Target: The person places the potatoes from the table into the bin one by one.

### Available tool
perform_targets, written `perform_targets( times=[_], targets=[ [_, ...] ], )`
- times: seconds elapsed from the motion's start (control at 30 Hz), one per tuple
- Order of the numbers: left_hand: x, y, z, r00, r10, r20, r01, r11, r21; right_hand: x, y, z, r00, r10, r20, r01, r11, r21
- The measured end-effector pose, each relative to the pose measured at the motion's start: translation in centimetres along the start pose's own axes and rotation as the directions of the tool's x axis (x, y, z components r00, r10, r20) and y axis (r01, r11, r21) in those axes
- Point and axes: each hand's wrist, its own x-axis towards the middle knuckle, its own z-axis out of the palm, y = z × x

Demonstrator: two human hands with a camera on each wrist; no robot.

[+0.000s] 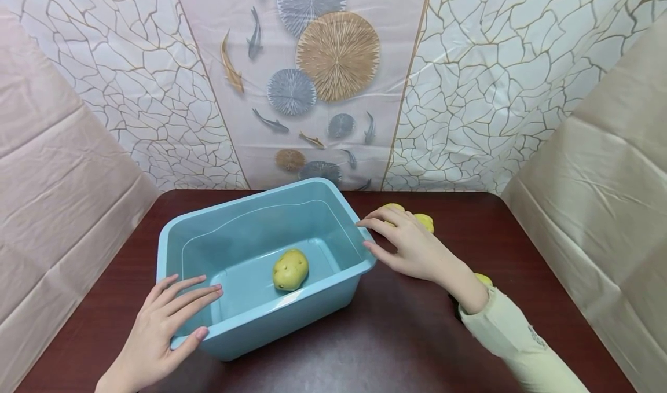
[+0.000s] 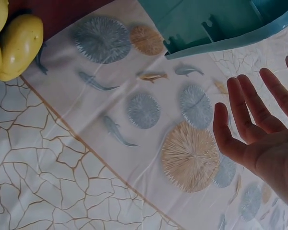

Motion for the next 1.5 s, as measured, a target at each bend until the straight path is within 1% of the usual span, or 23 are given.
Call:
perform_targets(
  times=[0.3, 0.57, 0.77, 1.0, 1.17, 1.5],
  targets=[
    [0.0, 0.0, 0.1, 1.0, 0.002, -0.007, -0.002, 1.0, -0.001, -1.1, 0.4, -0.1, 0.998, 0.066, 0.02, -0.066, 0.998, -0.008],
    [0.0, 0.0, 0.1, 1.0, 0.002, -0.013, -0.002, 1.0, 0.0, -1.7, 0.9, -0.1, 0.996, 0.084, 0.008, -0.084, 0.996, 0.019],
    [0.2, 0.1, 0.0, 1.0, -0.007, -0.013, 0.007, 1.0, -0.002, -2.2, 1.3, -0.2, 0.993, 0.114, 0.022, -0.114, 0.993, 0.009],
    [0.2, 0.0, 0.0, 1.0, -0.005, -0.015, 0.005, 1.0, -0.003, -2.7, 1.9, 0.0, 0.997, 0.079, -0.023, -0.08, 0.996, -0.029],
    [0.1, 0.0, 0.1, 1.0, -0.001, -0.016, 0.001, 1.0, -0.002, -3.0, 2.2, 0.2, 0.995, 0.098, -0.015, -0.098, 0.995, -0.035],
    [0.1, 0.1, 0.0, 1.0, -0.001, -0.011, 0.0, 1.0, -0.004, -3.6, 3.0, 0.5, 0.994, 0.104, -0.025, -0.106, 0.993, -0.051]
  ],
)
